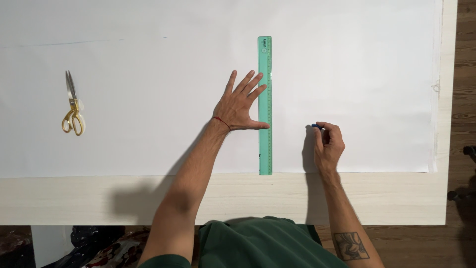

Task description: Drawing straight lines on a large sheet of material using a ruler and marker

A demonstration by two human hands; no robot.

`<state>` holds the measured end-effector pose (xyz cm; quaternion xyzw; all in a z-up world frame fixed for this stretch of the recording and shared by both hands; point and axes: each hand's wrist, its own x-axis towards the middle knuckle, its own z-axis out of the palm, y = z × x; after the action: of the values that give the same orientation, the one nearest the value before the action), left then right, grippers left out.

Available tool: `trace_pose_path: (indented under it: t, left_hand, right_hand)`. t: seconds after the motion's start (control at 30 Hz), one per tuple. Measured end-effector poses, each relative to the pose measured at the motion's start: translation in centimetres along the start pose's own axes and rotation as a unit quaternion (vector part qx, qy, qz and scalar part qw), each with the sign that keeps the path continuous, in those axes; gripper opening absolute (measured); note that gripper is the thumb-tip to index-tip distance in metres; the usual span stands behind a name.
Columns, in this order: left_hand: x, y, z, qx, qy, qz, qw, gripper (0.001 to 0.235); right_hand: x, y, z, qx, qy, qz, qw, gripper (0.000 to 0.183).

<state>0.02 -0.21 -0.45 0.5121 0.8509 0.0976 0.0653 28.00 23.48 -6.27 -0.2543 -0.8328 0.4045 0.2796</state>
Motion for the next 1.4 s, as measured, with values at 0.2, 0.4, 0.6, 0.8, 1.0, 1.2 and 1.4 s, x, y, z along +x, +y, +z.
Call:
trace_pose_path:
  t: [0.2, 0.4, 0.6, 0.8, 1.0, 1.2, 1.4]
  left_hand:
    - [-0.2, -0.1, 0.1, 0.000, 0.013, 0.005, 1.000, 0.132]
    - [0.0, -0.2, 0.3, 0.005, 0.053, 0.017, 0.998, 0.132]
    - [0.6, -0.4, 0.0, 0.002, 0.039, 0.014, 0.999, 0.132]
    - [0.8, -0.9, -0.2, 0.003, 0.023, 0.015, 1.000, 0.132]
    - [0.6, -0.4, -0.2, -0.004, -0.001, 0.013, 1.000, 0.132]
    - [0.8, -0.8, 0.2, -0.017, 0.038, 0.013, 0.999, 0.131]
    - [0.8, -0.7, 0.4, -0.027, 0.055, 0.018, 0.998, 0.130]
  right_hand:
    - [3.0, -0.3, 0.9, 0.006, -0.004, -0.024, 1.000, 0.006]
    - [14.8, -2.3, 6.1, 0.064, -0.019, -0.099, 0.993, 0.014]
    - [25.7, -1.9, 14.7, 0.100, -0.098, -0.168, 0.976, 0.024]
    - [28.0, -0.7, 18.0, 0.007, -0.186, -0.190, 0.964, 0.020]
    - [27.3, -1.0, 17.6, -0.038, -0.204, -0.180, 0.962, 0.018]
    - [27.6, -1.6, 17.8, -0.067, -0.210, -0.199, 0.955, 0.015]
    - [27.4, -1.1, 18.1, -0.072, -0.205, -0.208, 0.954, 0.014]
